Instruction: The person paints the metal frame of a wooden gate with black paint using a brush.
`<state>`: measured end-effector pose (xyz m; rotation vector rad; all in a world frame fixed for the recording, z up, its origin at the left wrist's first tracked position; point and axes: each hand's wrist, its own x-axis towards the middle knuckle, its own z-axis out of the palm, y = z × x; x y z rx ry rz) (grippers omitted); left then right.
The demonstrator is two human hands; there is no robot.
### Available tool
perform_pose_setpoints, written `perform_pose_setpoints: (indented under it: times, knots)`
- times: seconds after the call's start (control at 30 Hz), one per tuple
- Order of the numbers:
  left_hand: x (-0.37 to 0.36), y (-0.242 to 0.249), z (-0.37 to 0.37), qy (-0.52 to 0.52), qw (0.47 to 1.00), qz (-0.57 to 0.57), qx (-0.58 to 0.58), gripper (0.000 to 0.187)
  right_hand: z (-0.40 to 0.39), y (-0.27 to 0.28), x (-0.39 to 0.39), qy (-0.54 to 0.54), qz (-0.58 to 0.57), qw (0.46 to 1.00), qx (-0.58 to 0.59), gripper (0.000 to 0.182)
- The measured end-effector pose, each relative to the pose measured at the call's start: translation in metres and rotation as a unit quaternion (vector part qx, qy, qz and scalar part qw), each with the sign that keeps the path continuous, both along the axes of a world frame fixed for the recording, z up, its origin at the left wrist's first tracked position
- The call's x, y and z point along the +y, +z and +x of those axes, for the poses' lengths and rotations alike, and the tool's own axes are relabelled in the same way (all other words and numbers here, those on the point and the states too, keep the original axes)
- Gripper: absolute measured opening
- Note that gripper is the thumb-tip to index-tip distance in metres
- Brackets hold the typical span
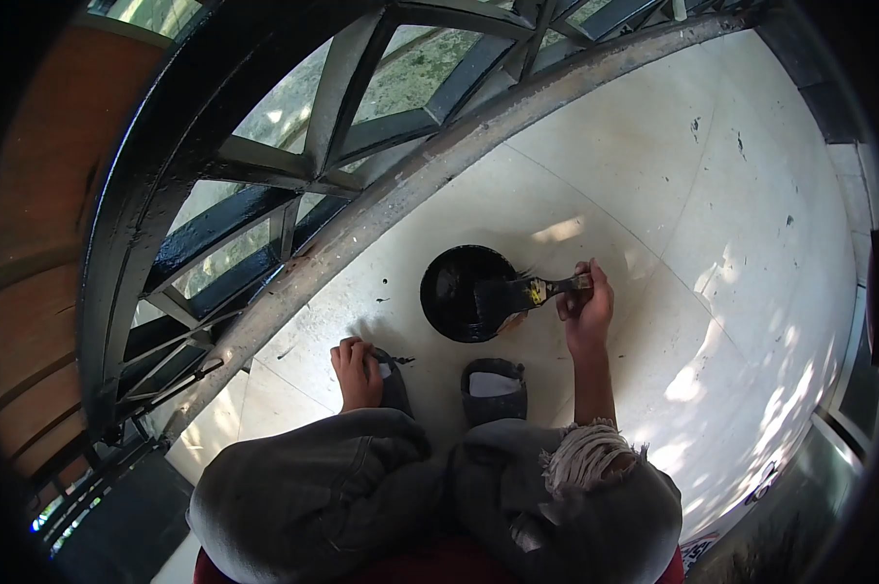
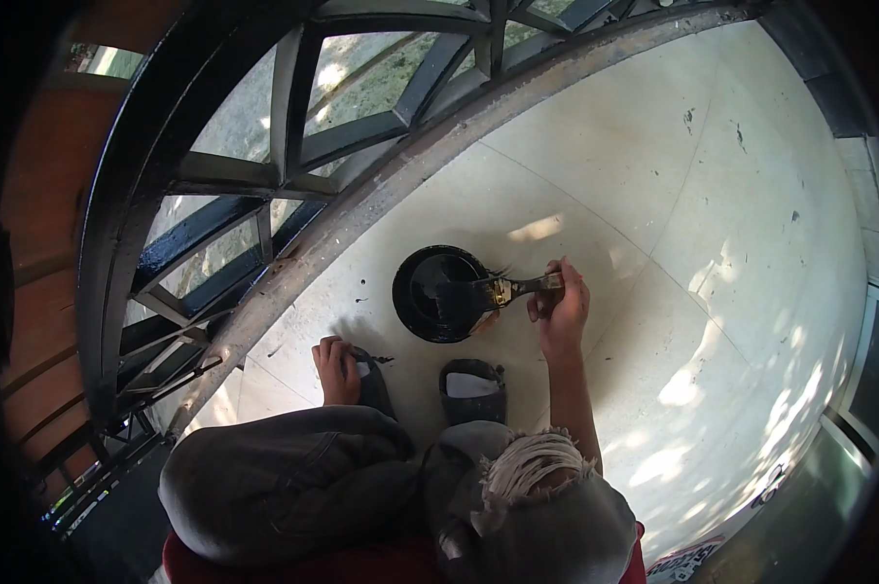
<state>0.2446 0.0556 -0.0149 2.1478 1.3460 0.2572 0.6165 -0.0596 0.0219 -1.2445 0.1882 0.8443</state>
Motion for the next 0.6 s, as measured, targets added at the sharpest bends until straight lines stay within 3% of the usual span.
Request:
perform_pose_setpoints:
  times: [0.1, 0.2, 0.27, 0.3, 0.5, 0.57, 0.6]
  knots:
    - [0.001, 0.004, 0.002, -0.001, 1.000, -0.015, 0.002, 0.018, -0.004, -0.007, 0.001, -0.023, 0.001, 0.997, 0.073, 0.033]
    - [0.002, 0.006, 0.005, 0.001, 1.000, -0.020, 0.002, 0.017, -0.005, 0.000, 0.008, -0.041, 0.077, 0.985, 0.151, 0.032]
    - [0.001, -0.001, 0.001, -0.001, 1.000, -0.003, 0.001, 0.018, 0.002, 0.024, 0.016, 0.022, 0.197, 0.961, 0.191, 0.035]
    - [0.001, 0.000, 0.002, -0.005, 1.000, 0.005, 0.003, 0.019, 0.003, 0.041, 0.029, 0.023, 0.205, 0.958, 0.200, 0.035]
    - [0.002, -0.004, -0.003, -0.002, 1.000, -0.026, -0.009, 0.022, 0.007, 0.114, 0.114, 0.057, 0.250, 0.962, 0.097, 0.047]
    - [0.002, -0.001, -0.002, -0.002, 0.999, -0.031, -0.015, 0.023, 0.007, 0.117, 0.135, 0.198, 0.272, 0.940, -0.058, 0.044]
    - [0.003, 0.000, -0.001, -0.002, 0.999, -0.032, -0.016, 0.022, 0.002, 0.120, 0.146, 0.188, 0.267, 0.944, -0.042, 0.043]
